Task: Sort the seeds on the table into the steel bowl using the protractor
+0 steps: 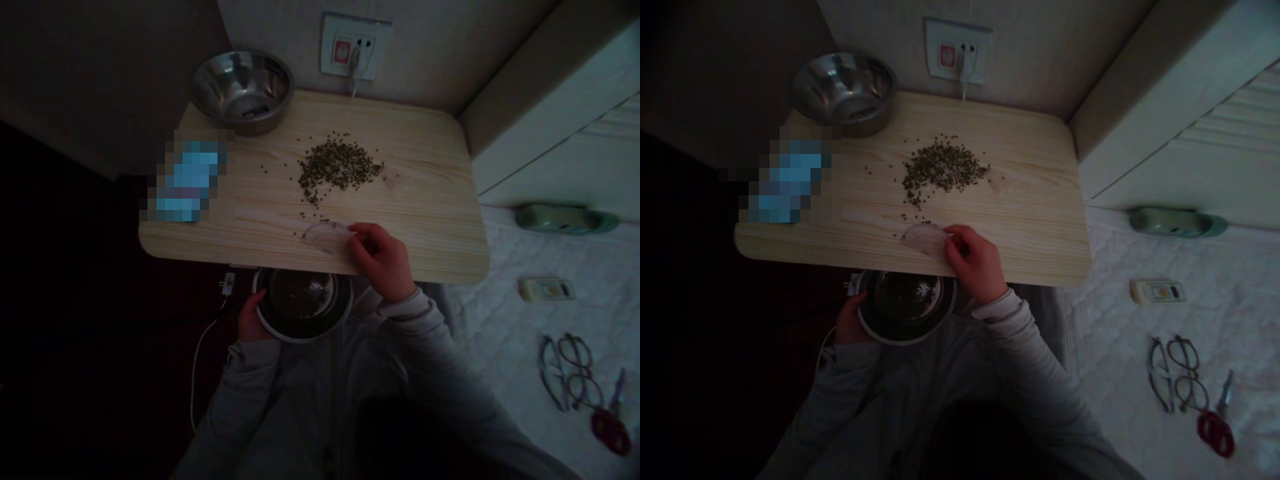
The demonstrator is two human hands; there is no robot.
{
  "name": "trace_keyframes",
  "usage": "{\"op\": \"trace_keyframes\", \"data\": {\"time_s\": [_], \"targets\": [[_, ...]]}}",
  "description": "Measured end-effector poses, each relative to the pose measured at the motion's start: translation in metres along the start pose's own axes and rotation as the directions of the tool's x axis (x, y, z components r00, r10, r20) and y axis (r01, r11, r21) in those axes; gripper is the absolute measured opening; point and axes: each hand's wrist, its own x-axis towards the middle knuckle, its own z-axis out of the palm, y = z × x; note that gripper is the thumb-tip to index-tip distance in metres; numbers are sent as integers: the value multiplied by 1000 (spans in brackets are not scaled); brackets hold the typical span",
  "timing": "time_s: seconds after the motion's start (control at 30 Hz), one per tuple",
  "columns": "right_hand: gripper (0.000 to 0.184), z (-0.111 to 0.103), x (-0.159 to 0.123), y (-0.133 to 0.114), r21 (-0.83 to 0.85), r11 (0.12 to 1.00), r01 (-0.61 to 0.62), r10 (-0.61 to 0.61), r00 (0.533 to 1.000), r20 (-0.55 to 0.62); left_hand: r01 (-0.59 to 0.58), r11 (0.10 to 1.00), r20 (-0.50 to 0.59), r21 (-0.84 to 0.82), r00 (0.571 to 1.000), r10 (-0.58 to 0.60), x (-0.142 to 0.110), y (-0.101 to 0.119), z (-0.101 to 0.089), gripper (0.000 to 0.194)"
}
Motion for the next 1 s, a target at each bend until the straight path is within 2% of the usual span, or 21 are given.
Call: {"op": "trace_keyframes", "data": {"time_s": [0.1,0.3,0.43,0.7,1.0], "targets": [[20,-2,-3,1,-20,1000,-19,19,1000,-20,-2,1000,-29,-2,1000,2,0,1,0,26],[21,-7,-6,5,-45,998,-49,46,997,-55,2,1000,-2,-12,1000,-2,-2,0,3,27],[20,-3,-1,3,-77,996,-38,32,996,-88,-11,1000,-17,-2,1000,11,-1,-1,2,26],[20,3,8,0,-47,999,-6,4,999,-47,-4,1000,-69,-11,998,3,-5,2,4,27],[20,1,6,-6,-24,999,47,-48,999,-7,2,1000,-52,19,999,-1,-4,2,3,27]]}}
